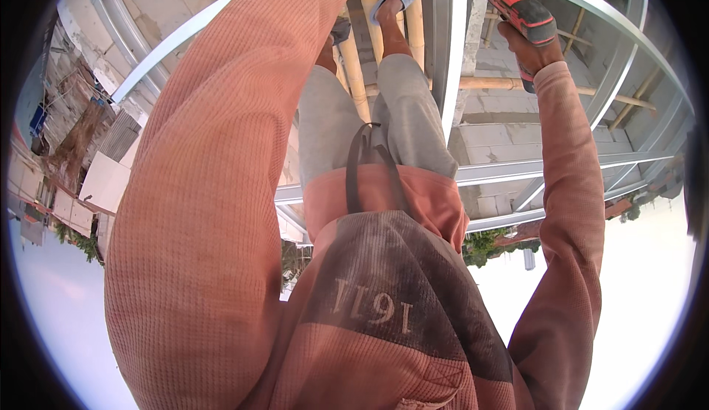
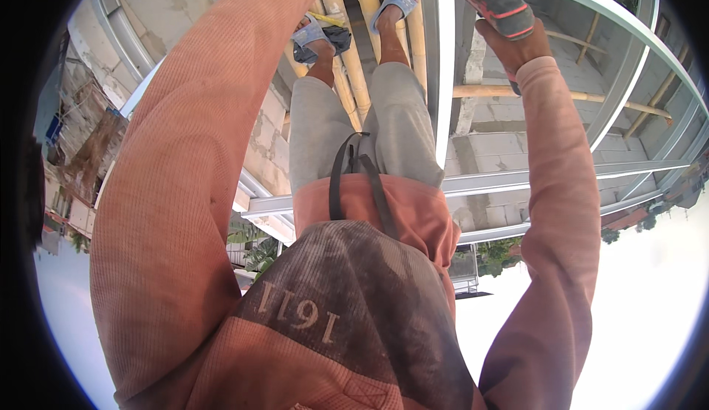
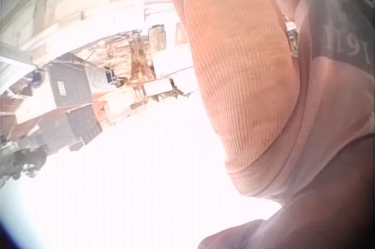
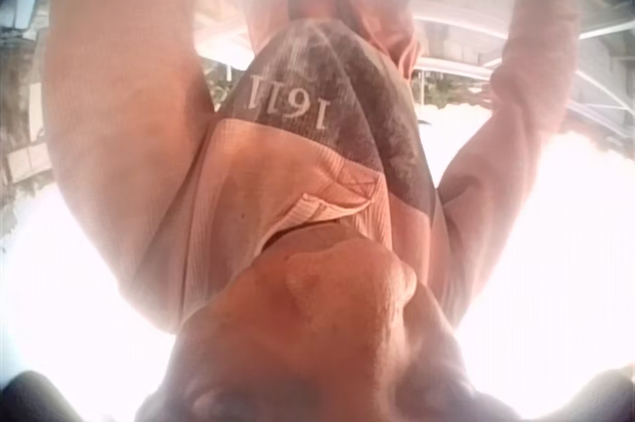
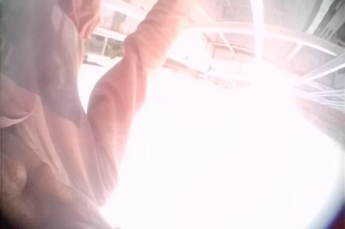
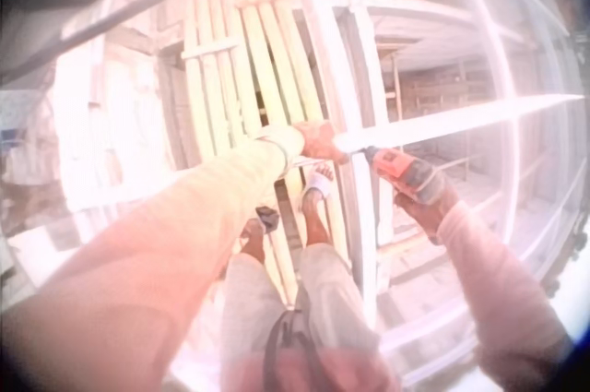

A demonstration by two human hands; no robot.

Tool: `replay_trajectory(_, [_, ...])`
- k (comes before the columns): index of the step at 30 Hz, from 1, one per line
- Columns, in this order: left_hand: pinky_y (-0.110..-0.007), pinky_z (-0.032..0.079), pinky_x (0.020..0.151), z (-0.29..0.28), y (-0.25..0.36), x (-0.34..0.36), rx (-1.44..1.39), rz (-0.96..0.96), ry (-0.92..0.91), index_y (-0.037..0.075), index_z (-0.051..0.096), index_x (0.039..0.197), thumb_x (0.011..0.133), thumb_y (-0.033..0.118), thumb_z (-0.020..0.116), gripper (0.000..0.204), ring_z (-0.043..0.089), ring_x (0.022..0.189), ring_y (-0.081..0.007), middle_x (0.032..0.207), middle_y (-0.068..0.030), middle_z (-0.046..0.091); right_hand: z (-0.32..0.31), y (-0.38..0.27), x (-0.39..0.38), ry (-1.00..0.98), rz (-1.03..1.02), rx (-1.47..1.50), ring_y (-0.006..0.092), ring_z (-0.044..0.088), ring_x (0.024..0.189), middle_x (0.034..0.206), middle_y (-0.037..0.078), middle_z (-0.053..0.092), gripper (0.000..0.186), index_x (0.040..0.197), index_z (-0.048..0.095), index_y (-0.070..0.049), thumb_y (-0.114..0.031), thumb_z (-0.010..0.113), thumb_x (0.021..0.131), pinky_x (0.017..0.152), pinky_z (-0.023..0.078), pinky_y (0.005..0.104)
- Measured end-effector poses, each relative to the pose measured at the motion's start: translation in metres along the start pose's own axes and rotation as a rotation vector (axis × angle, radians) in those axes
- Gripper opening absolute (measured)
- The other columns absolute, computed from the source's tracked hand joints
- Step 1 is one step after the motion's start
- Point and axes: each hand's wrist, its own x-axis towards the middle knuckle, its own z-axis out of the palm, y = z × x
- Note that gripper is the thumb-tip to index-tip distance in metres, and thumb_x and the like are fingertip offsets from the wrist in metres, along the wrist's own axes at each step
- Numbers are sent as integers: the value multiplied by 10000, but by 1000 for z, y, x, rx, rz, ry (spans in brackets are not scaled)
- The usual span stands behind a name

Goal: The person installs a metal beam onto a roof frame using a power drill. They position the beam against a concrete wall and secure it with screws.

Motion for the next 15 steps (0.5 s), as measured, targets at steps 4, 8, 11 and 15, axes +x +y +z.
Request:
replay_trajectory(4, [-423, 533, 948, -5, 4, 2, 9, -5, -47, 66, 743, 1158, 716, 592, 723, 688, 688, 1102, -314, 1159, -196, 721, -2, 8, 1, -73, 62, -34, 312, 660, 892, 989, 145, 700, 381, 1089, 675, -68, -361, 706, 847, 801, 528, 398])
replay_trajectory(8, [-426, 529, 959, -2, 3, 2, 10, 27, -25, 61, 736, 1170, 707, 599, 728, 710, 681, 1117, -315, 1168, -200, 717, -6, 10, 3, -81, 89, 61, 357, 693, 946, 1046, 173, 727, 443, 1127, 681, -70, -408, 706, 842, 848, 541, 413])
replay_trajectory(11, [-432, 529, 959, -1, 7, 1, -41, 25, -65, 54, 733, 1169, 703, 606, 729, 723, 675, 1130, -317, 1167, -208, 714, -11, 10, 6, -225, 229, -7, 343, 697, 926, 1027, 168, 732, 437, 1114, 689, -69, -414, 707, 847, 838, 542, 406])
replay_trajectory(15, [-438, 535, 955, 3, -1, 2, 75, -79, 36, 52, 718, 1197, 708, 620, 728, 750, 675, 1124, -333, 1187, -214, 706, -6, 6, 7, -154, 86, -55, 357, 693, 952, 1028, 168, 732, 419, 1091, 698, -71, -415, 700, 854, 849, 547, 409])
